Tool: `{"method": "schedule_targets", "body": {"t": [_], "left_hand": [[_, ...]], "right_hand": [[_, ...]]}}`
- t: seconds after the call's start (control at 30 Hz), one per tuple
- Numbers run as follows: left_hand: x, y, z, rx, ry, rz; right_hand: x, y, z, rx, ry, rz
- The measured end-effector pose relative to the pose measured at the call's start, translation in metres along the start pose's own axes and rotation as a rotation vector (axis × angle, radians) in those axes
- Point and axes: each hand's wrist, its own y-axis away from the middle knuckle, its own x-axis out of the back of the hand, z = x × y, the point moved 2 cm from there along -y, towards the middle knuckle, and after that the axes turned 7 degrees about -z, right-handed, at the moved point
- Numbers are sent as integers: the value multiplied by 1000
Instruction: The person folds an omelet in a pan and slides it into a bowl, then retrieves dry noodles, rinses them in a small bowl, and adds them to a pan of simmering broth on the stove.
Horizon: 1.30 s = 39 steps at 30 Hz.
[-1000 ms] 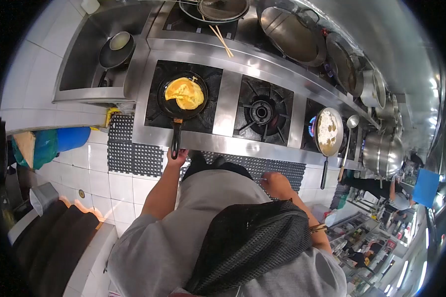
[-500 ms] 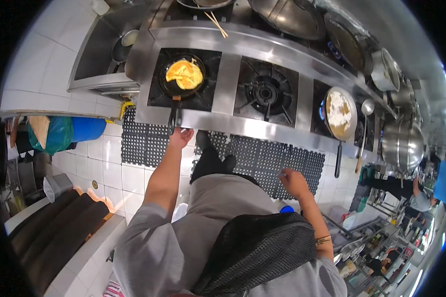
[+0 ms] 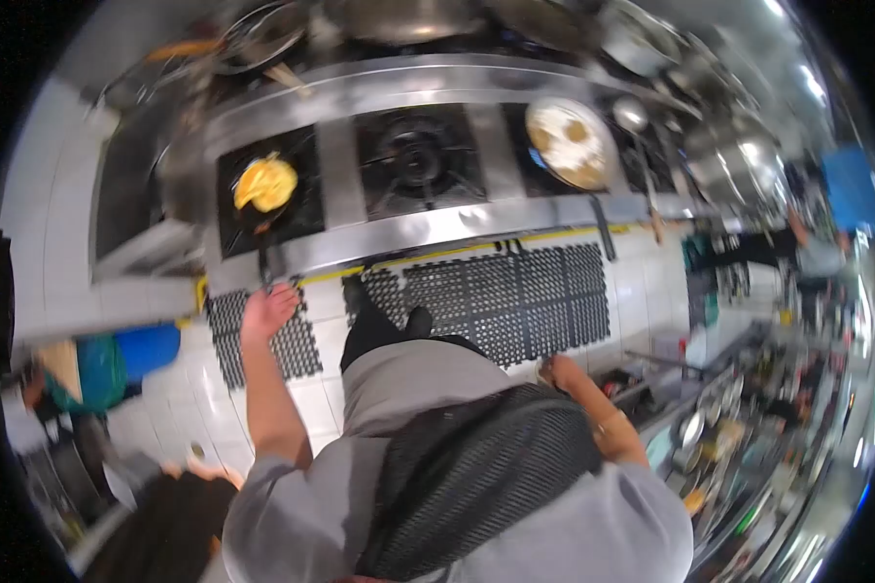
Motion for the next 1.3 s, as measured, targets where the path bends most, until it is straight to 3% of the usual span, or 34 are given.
{"method": "schedule_targets", "body": {"t": [0.03,0.07,0.17,0.23,0.3,0.37,0.47,0.53,0.6,0.77,0.87,1.03,1.1,1.2,1.3], "left_hand": [[-24,10,18,-12,72,-154],[-51,6,30,14,40,-184],[-78,-1,51,-80,-69,-8],[-85,-3,49,-281,-445,128],[-94,6,42,-386,-469,186],[-113,35,34,-350,-499,288],[-146,57,55,-284,-531,146],[-169,42,67,-266,-612,87],[-193,38,69,-228,-768,43],[-227,44,46,-68,-1014,-266],[-270,32,2,-116,-1327,-483],[-339,55,-98,205,-1412,-996],[-365,89,-139,394,-1418,-1211],[-380,132,-216,535,-1505,-1459],[-393,189,-293,676,-1575,-1713]], "right_hand": [[39,18,-27,35,-193,-111],[39,6,-37,120,-42,-65],[77,7,-86,-41,-209,50],[99,12,-119,-28,-348,132],[118,3,-153,-42,-559,250],[109,5,-182,-22,-657,280],[90,17,-219,-104,-790,229],[67,33,-242,-58,-714,35],[41,46,-254,-8,-673,97],[-12,85,-274,-290,-850,248],[-24,136,-311,-422,-909,414],[-86,211,-370,-674,-1143,429],[-107,236,-399,-696,-1147,493],[-147,256,-447,-866,-1355,624],[-181,260,-480,-899,-1437,722]]}}
